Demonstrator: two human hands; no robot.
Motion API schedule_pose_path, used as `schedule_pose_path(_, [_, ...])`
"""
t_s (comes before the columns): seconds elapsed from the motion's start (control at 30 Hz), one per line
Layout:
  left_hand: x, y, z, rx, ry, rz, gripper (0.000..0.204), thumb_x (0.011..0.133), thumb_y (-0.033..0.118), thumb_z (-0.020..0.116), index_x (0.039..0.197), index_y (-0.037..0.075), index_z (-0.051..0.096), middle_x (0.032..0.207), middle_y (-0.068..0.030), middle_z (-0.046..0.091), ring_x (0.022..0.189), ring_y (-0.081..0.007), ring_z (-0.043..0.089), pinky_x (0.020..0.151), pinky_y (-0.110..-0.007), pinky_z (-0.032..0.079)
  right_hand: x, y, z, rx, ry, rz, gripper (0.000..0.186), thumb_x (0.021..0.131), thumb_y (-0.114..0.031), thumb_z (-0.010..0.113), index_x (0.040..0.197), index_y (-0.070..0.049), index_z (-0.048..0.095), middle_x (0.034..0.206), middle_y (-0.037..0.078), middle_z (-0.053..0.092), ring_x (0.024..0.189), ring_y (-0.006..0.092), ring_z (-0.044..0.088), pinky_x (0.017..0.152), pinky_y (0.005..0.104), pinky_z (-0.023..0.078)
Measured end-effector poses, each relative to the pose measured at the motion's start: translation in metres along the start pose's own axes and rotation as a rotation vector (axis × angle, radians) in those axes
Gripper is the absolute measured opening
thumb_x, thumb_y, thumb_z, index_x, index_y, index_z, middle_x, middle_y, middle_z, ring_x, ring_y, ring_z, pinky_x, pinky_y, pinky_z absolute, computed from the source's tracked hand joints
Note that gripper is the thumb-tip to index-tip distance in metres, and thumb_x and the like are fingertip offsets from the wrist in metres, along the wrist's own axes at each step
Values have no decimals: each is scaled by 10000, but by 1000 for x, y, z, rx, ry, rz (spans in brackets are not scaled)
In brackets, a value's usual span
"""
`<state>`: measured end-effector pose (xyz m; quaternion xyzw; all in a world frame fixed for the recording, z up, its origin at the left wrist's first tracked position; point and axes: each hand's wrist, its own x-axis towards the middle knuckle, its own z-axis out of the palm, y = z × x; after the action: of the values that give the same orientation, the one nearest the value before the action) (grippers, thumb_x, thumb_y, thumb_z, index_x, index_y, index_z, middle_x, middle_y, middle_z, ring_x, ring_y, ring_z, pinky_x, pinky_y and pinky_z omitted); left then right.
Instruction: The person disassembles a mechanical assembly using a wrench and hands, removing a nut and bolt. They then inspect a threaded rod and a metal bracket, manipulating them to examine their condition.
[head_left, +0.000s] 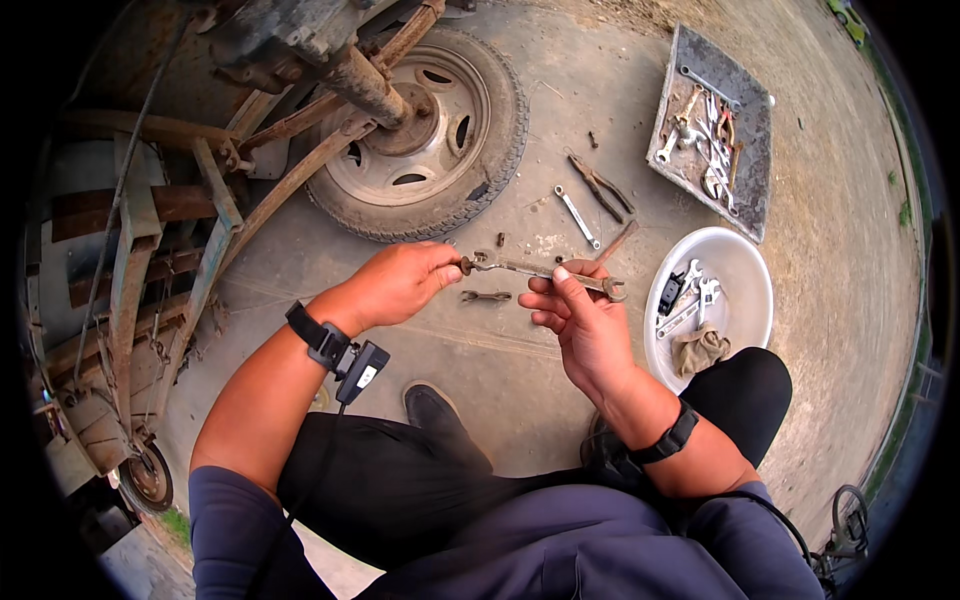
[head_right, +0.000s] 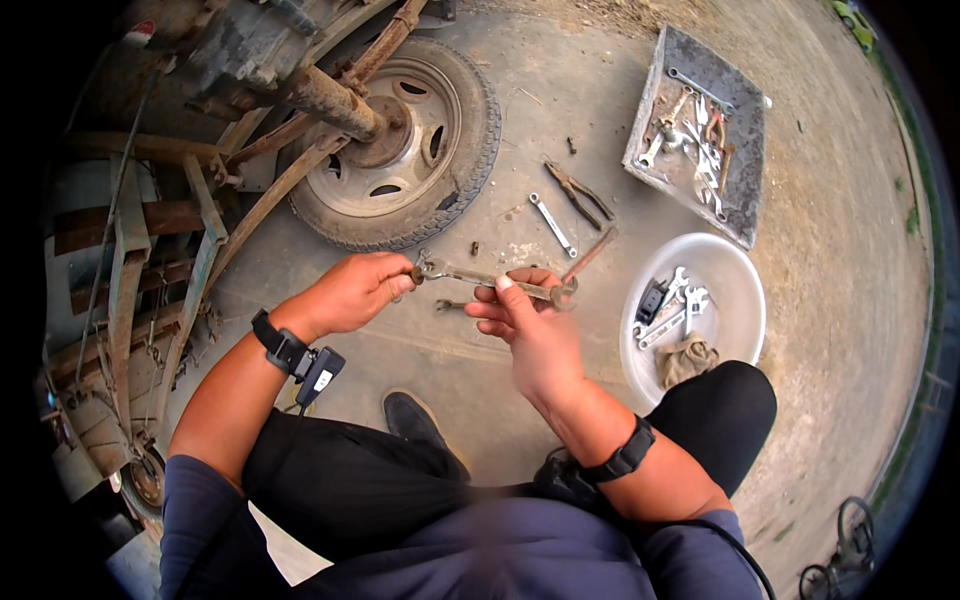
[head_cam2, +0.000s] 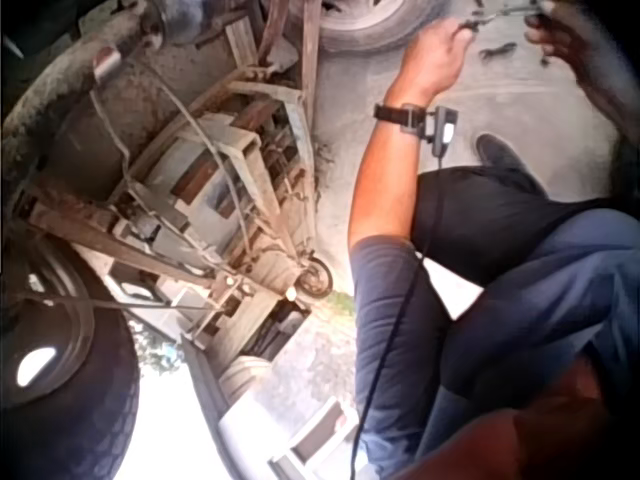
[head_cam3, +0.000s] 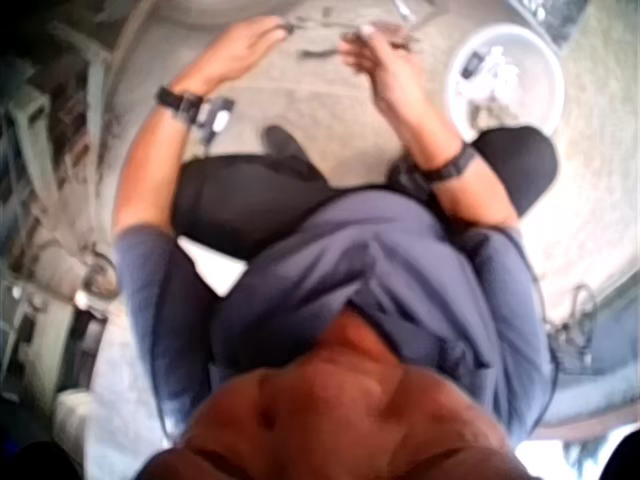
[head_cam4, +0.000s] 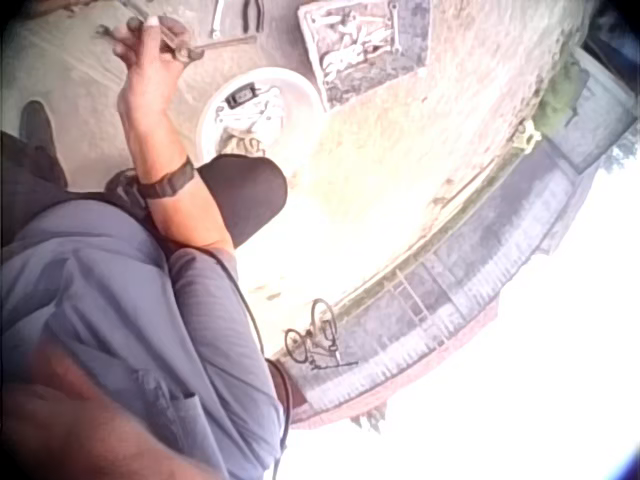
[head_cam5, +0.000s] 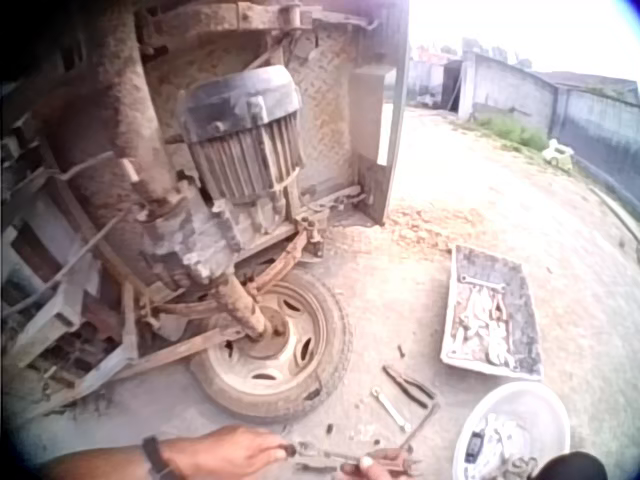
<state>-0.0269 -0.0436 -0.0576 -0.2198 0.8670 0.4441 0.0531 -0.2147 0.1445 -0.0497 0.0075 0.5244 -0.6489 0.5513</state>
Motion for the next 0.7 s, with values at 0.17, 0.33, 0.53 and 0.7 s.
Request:
schedule_pose_path(0.17, [2,2,-1,-4,-5,-17,188,1029,208,573,1057,30,626,915,-151,644,867,-345,621,774,-414,493,-2,-14,7,-449,-156,-414,231,984,-151,710,1024,-2,539,871,105,713,780,173,726,649,270,563])
schedule_pose_path(0.33, [2,0,0,-4,-5,-6,188,1026,211,580,1056,33,631,915,-148,648,866,-342,624,771,-414,494,8,-30,8,-679,-151,-583,166,982,-122,697,953,4,593,769,52,682,664,100,642,578,253,491])
schedule_pose_path(0.53, [2,2,1,-5,-10,-3,182,1021,210,593,1072,43,643,926,-141,657,880,-337,635,775,-409,498,17,-31,5,-752,-194,-607,131,942,-104,713,967,-18,618,694,51,624,565,127,568,537,281,458])
schedule_pose_path(0.7, [1,0,3,-10,-20,-5,184,1021,209,595,1093,50,655,930,-139,660,887,-336,639,780,-406,500,11,-31,10,-859,-209,-664,144,919,-106,733,964,-32,618,675,58,629,553,165,585,532,305,462])
